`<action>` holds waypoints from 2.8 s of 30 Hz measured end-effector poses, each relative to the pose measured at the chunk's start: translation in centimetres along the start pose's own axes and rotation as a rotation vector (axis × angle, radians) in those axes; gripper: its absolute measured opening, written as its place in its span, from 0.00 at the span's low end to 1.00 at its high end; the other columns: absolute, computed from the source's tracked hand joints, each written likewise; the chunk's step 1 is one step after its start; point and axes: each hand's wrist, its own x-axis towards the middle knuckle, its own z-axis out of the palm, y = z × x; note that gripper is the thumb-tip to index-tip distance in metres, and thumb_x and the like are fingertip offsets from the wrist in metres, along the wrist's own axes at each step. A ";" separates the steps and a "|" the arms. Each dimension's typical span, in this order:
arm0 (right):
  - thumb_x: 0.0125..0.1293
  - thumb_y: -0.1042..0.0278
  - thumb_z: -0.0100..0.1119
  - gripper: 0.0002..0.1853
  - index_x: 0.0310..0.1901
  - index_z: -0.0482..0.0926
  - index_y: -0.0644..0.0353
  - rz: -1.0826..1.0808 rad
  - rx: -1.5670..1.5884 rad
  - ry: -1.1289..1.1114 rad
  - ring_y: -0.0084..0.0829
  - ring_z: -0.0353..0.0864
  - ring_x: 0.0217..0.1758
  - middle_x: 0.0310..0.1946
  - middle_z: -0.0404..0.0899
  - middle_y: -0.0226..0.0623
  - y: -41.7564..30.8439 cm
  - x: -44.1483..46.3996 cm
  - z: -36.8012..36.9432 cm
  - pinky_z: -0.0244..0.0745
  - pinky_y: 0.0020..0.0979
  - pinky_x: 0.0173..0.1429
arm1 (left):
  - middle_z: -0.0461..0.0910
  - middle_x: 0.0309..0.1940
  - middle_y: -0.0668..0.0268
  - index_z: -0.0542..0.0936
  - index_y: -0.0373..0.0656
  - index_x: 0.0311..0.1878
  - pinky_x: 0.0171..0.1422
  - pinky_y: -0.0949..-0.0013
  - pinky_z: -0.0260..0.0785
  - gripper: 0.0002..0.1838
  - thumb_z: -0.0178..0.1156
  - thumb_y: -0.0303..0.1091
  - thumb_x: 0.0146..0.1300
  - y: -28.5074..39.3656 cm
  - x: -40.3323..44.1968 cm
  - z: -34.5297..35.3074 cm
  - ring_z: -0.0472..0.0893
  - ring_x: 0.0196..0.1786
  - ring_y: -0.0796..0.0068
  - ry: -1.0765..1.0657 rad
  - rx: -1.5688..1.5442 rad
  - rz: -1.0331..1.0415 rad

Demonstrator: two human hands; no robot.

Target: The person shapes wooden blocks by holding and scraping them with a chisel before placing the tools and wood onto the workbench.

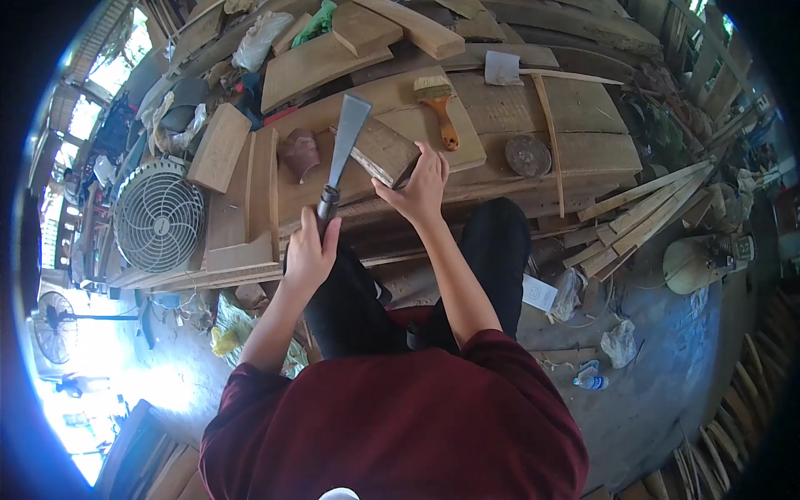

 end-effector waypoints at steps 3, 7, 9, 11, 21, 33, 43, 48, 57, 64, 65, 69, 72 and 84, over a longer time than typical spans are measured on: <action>0.40 0.45 0.76 0.51 0.62 0.60 0.65 -0.047 -0.028 0.025 0.46 0.69 0.62 0.54 0.70 0.48 0.1 0.0 0.0 0.50 0.48 0.72 | 0.76 0.17 0.45 0.67 0.34 0.45 0.25 0.48 0.72 0.22 0.54 0.48 0.70 -1.2 0.7 0.7 0.79 0.23 0.41 -0.128 0.119 0.051; 0.40 0.45 0.75 0.51 0.62 0.60 0.65 -0.008 0.003 -0.010 0.46 0.69 0.62 0.54 0.70 0.48 0.1 0.0 0.1 0.50 0.48 0.72 | 0.75 0.16 0.45 0.67 0.36 0.42 0.25 0.47 0.71 0.21 0.54 0.48 0.70 -0.5 0.6 -1.0 0.79 0.23 0.41 0.011 0.046 0.080; 0.41 0.44 0.75 0.51 0.62 0.60 0.65 -0.021 -0.012 0.015 0.45 0.69 0.62 0.54 0.70 0.48 0.2 -0.1 0.2 0.50 0.48 0.72 | 0.76 0.17 0.45 0.67 0.36 0.41 0.27 0.46 0.72 0.22 0.52 0.50 0.70 -0.1 0.4 -0.8 0.79 0.25 0.41 0.035 0.038 0.051; 0.41 0.44 0.75 0.51 0.62 0.60 0.65 -0.035 -0.014 0.012 0.45 0.69 0.61 0.54 0.70 0.48 0.3 -0.1 0.3 0.49 0.48 0.72 | 0.76 0.18 0.45 0.67 0.36 0.41 0.27 0.46 0.72 0.22 0.52 0.51 0.70 -0.9 0.8 0.4 0.79 0.25 0.41 -0.108 0.145 0.066; 0.41 0.44 0.75 0.51 0.62 0.59 0.65 -0.054 -0.031 0.010 0.45 0.69 0.61 0.54 0.69 0.48 0.4 0.0 0.3 0.49 0.48 0.72 | 0.78 0.20 0.45 0.67 0.37 0.42 0.28 0.47 0.73 0.22 0.54 0.50 0.69 -1.1 1.3 0.3 0.80 0.27 0.41 -0.164 0.115 0.047; 0.41 0.44 0.75 0.52 0.62 0.59 0.66 -0.014 -0.022 -0.006 0.45 0.69 0.61 0.54 0.70 0.48 0.0 0.1 0.0 0.48 0.48 0.73 | 0.78 0.22 0.43 0.67 0.35 0.43 0.33 0.44 0.73 0.22 0.54 0.49 0.69 -0.5 1.4 -1.1 0.79 0.30 0.38 -0.148 0.137 0.098; 0.41 0.44 0.74 0.51 0.62 0.60 0.66 -0.037 0.010 -0.019 0.46 0.69 0.60 0.53 0.70 0.49 0.0 0.1 -0.2 0.49 0.49 0.72 | 0.77 0.24 0.39 0.69 0.33 0.46 0.36 0.42 0.70 0.23 0.52 0.49 0.70 -0.3 1.5 -1.6 0.78 0.34 0.34 -0.155 -0.006 0.036; 0.41 0.44 0.75 0.51 0.62 0.60 0.66 -0.057 0.017 0.032 0.45 0.69 0.61 0.53 0.71 0.49 0.1 0.0 0.2 0.49 0.50 0.72 | 0.77 0.23 0.40 0.69 0.33 0.44 0.36 0.43 0.70 0.23 0.52 0.49 0.70 -0.8 1.6 -0.6 0.78 0.33 0.35 -0.121 -0.120 0.040; 0.41 0.44 0.74 0.51 0.61 0.60 0.65 -0.033 0.039 0.011 0.45 0.69 0.61 0.53 0.71 0.49 0.1 0.0 0.1 0.48 0.49 0.72 | 0.76 0.23 0.38 0.68 0.33 0.43 0.38 0.42 0.70 0.21 0.52 0.47 0.71 -2.8 1.4 0.6 0.78 0.33 0.34 -0.030 -0.295 -0.009; 0.42 0.43 0.74 0.51 0.61 0.60 0.66 -0.028 -0.001 0.003 0.46 0.69 0.61 0.53 0.71 0.49 0.1 0.0 0.1 0.48 0.50 0.72 | 0.75 0.21 0.39 0.66 0.35 0.41 0.31 0.45 0.69 0.20 0.55 0.46 0.70 1.2 1.8 -3.9 0.77 0.30 0.34 -0.077 -0.310 0.042; 0.42 0.43 0.74 0.51 0.61 0.60 0.66 -0.028 -0.001 -0.002 0.46 0.69 0.61 0.53 0.71 0.49 0.2 0.0 0.2 0.48 0.50 0.72 | 0.75 0.21 0.39 0.66 0.35 0.41 0.31 0.45 0.69 0.20 0.55 0.46 0.70 1.0 1.8 -3.5 0.77 0.30 0.34 -0.077 -0.311 0.037; 0.41 0.42 0.74 0.52 0.62 0.60 0.66 -0.032 -0.007 -0.004 0.45 0.69 0.61 0.53 0.71 0.49 0.1 0.0 -0.1 0.48 0.50 0.72 | 0.76 0.21 0.41 0.67 0.34 0.42 0.29 0.45 0.68 0.20 0.55 0.46 0.70 -3.5 2.4 1.0 0.77 0.28 0.35 -0.048 -0.030 0.247; 0.40 0.42 0.74 0.52 0.62 0.60 0.65 -0.013 -0.020 -0.010 0.45 0.69 0.61 0.54 0.71 0.48 0.0 0.3 0.0 0.48 0.49 0.72 | 0.76 0.20 0.41 0.67 0.34 0.41 0.30 0.44 0.69 0.20 0.54 0.46 0.70 -0.9 2.2 -1.7 0.77 0.28 0.35 -0.148 -0.025 0.126; 0.40 0.43 0.74 0.52 0.62 0.60 0.65 -0.027 -0.009 0.008 0.44 0.69 0.61 0.53 0.71 0.48 0.2 0.0 0.2 0.48 0.49 0.72 | 0.77 0.23 0.40 0.67 0.34 0.39 0.32 0.43 0.70 0.22 0.50 0.49 0.72 1.1 2.2 -3.2 0.79 0.30 0.36 -0.095 -0.012 0.021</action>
